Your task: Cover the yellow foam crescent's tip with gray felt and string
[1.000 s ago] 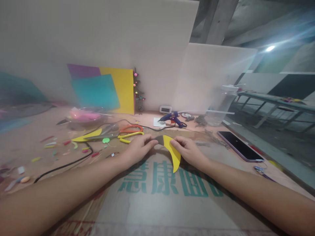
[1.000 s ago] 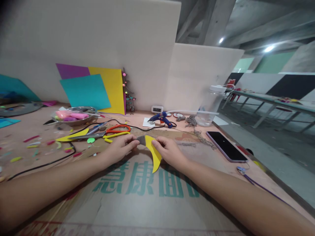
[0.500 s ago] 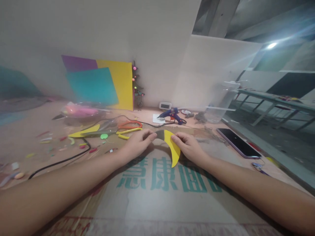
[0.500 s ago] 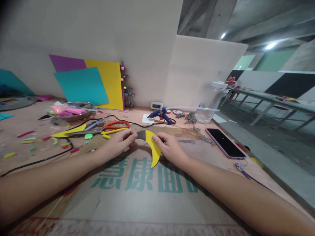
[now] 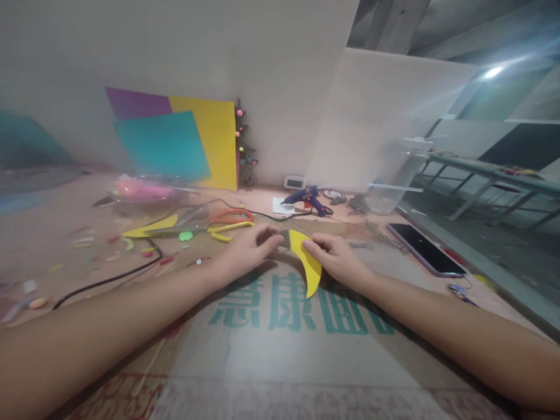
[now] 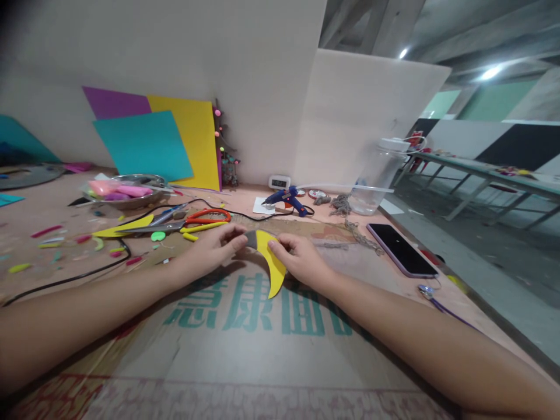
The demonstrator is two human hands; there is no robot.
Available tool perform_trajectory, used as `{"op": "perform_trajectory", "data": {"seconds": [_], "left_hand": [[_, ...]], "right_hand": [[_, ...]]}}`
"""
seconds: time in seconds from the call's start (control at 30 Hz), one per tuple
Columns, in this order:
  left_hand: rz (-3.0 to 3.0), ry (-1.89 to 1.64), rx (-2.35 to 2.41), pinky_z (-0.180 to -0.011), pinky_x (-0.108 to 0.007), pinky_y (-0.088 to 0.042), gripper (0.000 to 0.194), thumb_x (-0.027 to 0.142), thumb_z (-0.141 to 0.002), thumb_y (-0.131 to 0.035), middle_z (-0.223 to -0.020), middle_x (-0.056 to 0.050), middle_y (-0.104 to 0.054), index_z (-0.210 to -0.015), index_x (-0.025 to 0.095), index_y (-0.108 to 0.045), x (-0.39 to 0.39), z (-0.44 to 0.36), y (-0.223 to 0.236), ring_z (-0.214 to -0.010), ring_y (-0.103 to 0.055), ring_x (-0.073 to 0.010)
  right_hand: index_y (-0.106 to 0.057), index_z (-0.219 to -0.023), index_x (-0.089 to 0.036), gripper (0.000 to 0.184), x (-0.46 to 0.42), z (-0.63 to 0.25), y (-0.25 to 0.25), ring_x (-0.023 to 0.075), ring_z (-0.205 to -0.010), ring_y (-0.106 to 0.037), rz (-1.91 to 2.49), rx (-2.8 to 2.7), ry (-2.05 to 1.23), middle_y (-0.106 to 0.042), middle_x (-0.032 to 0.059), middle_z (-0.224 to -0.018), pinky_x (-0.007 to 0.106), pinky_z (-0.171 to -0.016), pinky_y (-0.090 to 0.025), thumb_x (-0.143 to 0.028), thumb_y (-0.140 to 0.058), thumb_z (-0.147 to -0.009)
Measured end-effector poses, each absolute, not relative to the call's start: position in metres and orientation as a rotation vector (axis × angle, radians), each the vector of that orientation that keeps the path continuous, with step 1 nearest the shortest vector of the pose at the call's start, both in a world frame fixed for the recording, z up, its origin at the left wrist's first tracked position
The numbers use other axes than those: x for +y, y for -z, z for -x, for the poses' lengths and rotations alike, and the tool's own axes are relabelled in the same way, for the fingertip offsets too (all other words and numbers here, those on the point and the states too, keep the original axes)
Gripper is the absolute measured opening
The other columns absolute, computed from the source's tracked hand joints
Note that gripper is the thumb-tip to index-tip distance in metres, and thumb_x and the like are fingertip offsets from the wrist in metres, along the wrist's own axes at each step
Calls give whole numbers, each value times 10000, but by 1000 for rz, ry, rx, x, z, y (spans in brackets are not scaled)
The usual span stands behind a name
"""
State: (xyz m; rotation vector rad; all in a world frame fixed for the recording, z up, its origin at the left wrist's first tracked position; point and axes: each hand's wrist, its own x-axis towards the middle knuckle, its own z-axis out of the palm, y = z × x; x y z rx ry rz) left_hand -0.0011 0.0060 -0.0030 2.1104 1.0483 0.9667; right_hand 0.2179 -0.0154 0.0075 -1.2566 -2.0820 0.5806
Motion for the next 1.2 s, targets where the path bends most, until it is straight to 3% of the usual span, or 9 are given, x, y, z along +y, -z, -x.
{"op": "perform_trajectory", "data": {"seconds": [0.13,0.37,0.5,0.77,0.9,1.0,1.07,1.13,1.2], "left_hand": [[-2164,-905,1088,-625,-264,-408,373,522,-832,-585,-837,-15,-673,-927,167,-653,0,0,-1,-737,-580,-180],[-2250,-965,1114,-665,-272,-401,288,440,-858,-573,-801,-12,-654,-851,159,-636,-3,-1,-2,-754,-575,-173],[-2282,-969,1114,-646,-271,-383,296,427,-881,-543,-718,2,-606,-767,161,-609,-2,0,-1,-703,-547,-161],[-2174,-968,1043,-656,-264,-398,283,392,-935,-467,-769,-1,-625,-830,172,-612,-1,3,-1,-733,-569,-160],[-2106,-989,1073,-599,-252,-378,309,392,-953,-421,-700,15,-575,-776,177,-555,2,2,0,-650,-528,-141],[-2084,-1005,1071,-567,-245,-364,312,392,-959,-402,-669,26,-529,-759,183,-519,4,3,1,-609,-491,-130],[-2078,-1006,1062,-552,-243,-361,322,403,-960,-395,-656,26,-514,-754,183,-509,5,3,2,-593,-477,-127],[-2068,-995,1040,-535,-240,-359,338,424,-959,-393,-655,24,-517,-757,183,-516,6,3,3,-577,-469,-123],[-2029,-991,1015,-520,-236,-361,354,446,-958,-392,-656,21,-524,-764,183,-527,7,3,6,-566,-469,-121]], "right_hand": [[-468,-628,-186,344,-19,-218,-8,118,-573,-441,1206,-2144,-406,-463,-18,-591,241,-539,-319,-378,-437,-913],[-452,-612,-187,337,-22,-217,-3,109,-555,-426,1041,-2262,-178,-452,-19,-577,236,-549,-309,-315,-458,-925],[-466,-615,-185,338,-21,-217,-2,108,-552,-426,1025,-2270,-179,-458,-18,-578,235,-543,-307,-313,-459,-928],[-456,-621,-189,339,-21,-218,-6,116,-559,-442,1118,-2200,-265,-471,-18,-582,247,-542,-317,-332,-443,-928],[-451,-645,-197,353,-21,-220,-7,117,-571,-435,1138,-2059,-373,-437,-28,-598,247,-536,-327,-359,-404,-956],[-497,-758,-196,256,-19,-220,-6,119,-614,-477,1113,-1894,-409,-503,-15,-698,247,-584,-382,-344,-421,-953],[-532,-952,-188,135,-18,-219,-5,105,-607,-492,1095,-1849,-474,-593,18,-894,249,-586,-409,-311,-492,-915],[-525,-1104,-189,247,-16,-217,-4,92,-582,-497,1098,-1898,-554,-626,49,-1052,248,-568,-419,-279,-545,-875],[-575,-1099,-190,239,-16,-216,-3,107,-617,-533,1122,-2024,-599,-669,48,-1029,250,-587,-426,-250,-541,-870]]}}
